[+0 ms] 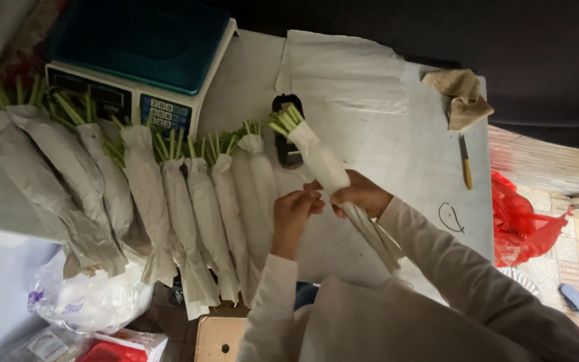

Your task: Wrapping individual white radishes in protective paper and securing the wrap with tape.

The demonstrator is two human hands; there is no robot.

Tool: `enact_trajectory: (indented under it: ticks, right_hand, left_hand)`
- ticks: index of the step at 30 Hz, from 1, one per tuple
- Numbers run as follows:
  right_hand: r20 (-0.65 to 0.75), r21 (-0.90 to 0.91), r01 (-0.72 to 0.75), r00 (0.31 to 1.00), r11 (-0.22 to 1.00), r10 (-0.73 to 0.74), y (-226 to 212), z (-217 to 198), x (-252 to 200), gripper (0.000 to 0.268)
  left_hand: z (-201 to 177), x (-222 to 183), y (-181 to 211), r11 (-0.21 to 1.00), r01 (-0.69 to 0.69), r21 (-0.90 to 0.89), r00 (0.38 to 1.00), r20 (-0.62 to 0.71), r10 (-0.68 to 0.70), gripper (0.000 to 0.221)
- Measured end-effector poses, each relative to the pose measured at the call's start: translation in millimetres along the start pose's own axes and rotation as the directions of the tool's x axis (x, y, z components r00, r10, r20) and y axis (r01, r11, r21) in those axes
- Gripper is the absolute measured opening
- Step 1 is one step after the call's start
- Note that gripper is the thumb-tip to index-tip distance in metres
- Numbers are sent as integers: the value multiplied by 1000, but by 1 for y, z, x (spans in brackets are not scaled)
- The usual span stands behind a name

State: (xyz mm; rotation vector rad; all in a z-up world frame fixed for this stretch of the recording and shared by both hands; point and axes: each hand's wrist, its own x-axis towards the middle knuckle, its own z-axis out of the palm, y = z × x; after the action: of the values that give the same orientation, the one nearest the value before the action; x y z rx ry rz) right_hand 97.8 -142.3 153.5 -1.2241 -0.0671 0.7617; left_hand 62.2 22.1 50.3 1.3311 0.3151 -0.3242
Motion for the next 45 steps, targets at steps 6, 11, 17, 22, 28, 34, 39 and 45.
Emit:
enact_trajectory:
  ticks: [6, 11, 17, 22, 28, 34, 39, 45]
  right_hand:
    - [-363, -362, -82, 930, 928, -59, 3, -45, -17, 54]
    - [-468, -862, -351, 828, 365, -309, 16, -129, -50, 72]
    - [-350, -916, -377, 918, -135, -187, 49, -142, -56, 75]
    - [-177, -964, -201, 974, -174, -145, 49, -103, -24, 74]
    - [-57, -960, -75, 996, -268, -74, 32, -78, 16, 76]
    - [27, -971, -4, 992, -239, -125, 18, -69, 35, 57]
    - [1, -977, -15, 997, -212, -77, 4, -66, 36, 64]
    - [-15, -987, -28, 996, -160, -87, -1, -57, 33, 62]
  left_hand:
    - [8, -14, 18, 999, -32, -12, 993, -116, 30, 20]
    - [3, -19, 48, 981, -139, -137, 981, -157, 117, 22]
    - [16, -16, 50, 971, -84, -222, 993, -104, 62, 26]
    - [17, -23, 47, 957, -9, -291, 997, -71, -13, 26]
    - [7, -18, 29, 965, 18, -262, 997, -70, -38, 24]
    - [4, -21, 23, 968, 58, -244, 994, -76, -78, 24]
    - [-2, -23, 21, 984, 77, -159, 995, -52, -86, 26]
    - [-5, -8, 22, 988, 124, -88, 990, -62, -130, 27]
